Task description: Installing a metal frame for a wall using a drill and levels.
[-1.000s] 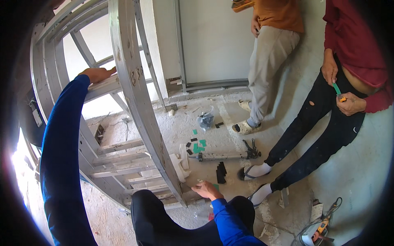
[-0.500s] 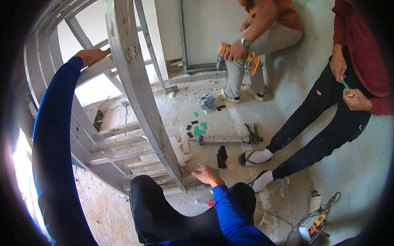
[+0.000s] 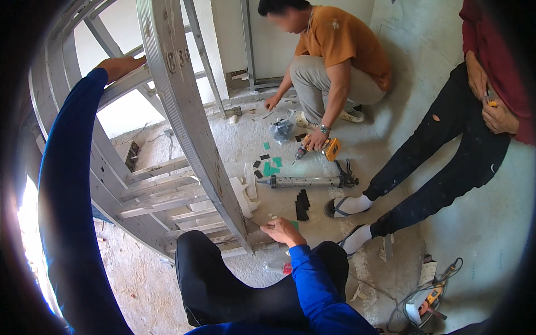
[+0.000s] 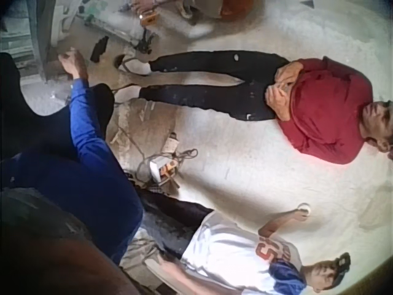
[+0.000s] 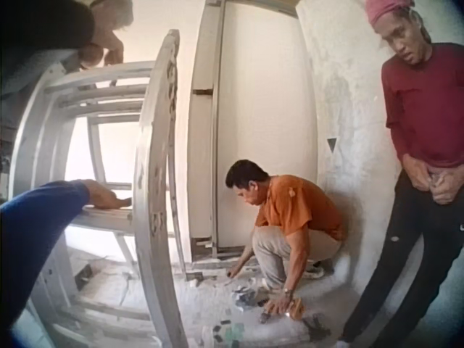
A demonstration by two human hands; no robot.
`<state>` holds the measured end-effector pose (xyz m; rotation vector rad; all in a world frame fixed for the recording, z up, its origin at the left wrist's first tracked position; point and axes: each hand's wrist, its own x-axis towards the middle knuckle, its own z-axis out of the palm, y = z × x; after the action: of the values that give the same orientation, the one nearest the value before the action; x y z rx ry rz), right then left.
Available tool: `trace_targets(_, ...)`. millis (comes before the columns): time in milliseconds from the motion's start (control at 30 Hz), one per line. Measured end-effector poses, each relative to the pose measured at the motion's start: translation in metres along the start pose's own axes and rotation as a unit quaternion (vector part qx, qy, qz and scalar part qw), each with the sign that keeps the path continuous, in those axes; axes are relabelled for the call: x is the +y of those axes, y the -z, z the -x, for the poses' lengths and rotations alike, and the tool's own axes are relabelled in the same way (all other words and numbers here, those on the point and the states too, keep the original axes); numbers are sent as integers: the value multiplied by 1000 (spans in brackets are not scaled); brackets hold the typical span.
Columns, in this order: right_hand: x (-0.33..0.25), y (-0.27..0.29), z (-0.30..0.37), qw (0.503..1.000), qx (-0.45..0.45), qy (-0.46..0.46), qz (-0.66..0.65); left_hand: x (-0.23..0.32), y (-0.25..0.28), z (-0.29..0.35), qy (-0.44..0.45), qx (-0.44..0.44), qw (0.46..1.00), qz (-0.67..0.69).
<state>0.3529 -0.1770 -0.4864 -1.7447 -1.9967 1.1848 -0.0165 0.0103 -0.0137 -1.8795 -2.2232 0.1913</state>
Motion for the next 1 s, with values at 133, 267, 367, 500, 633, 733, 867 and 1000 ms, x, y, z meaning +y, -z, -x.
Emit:
trace_targets(133,3,-2,-1,1000,1,8,1,-6,-1,-7,-1,-1,1000,5)
trace_targets(267,9,-2,0,1000,3,16,-3,-5,-10,-17,-12,13,1000,17)
trace_targets(367,3,-1,1,1000,-4,16,-6,-2,-3,-7,-2,-15,1000,8)
trace_targets(500,-1,2,2,1000,-3,9,0,-2,-2,-6,15,-9,1000,4)
trace_targets(633,-1,4,4,1000,-3,-1,-11,-3,-7,-13,-3,13,1000,-7)
trace_targets(733,-1,5,5,1000,-5,-6,-12,-6,-9,-18,-14,5,1000,-2)
trace_targets(867,-5,1,2,1000,-9,15,-23,-14,-1,-12,-4,-5,1000,-13)
trace_targets(1000,2,0,2,1000,0,7,-14,-5,-6,-12,-13,10,1000,-1)
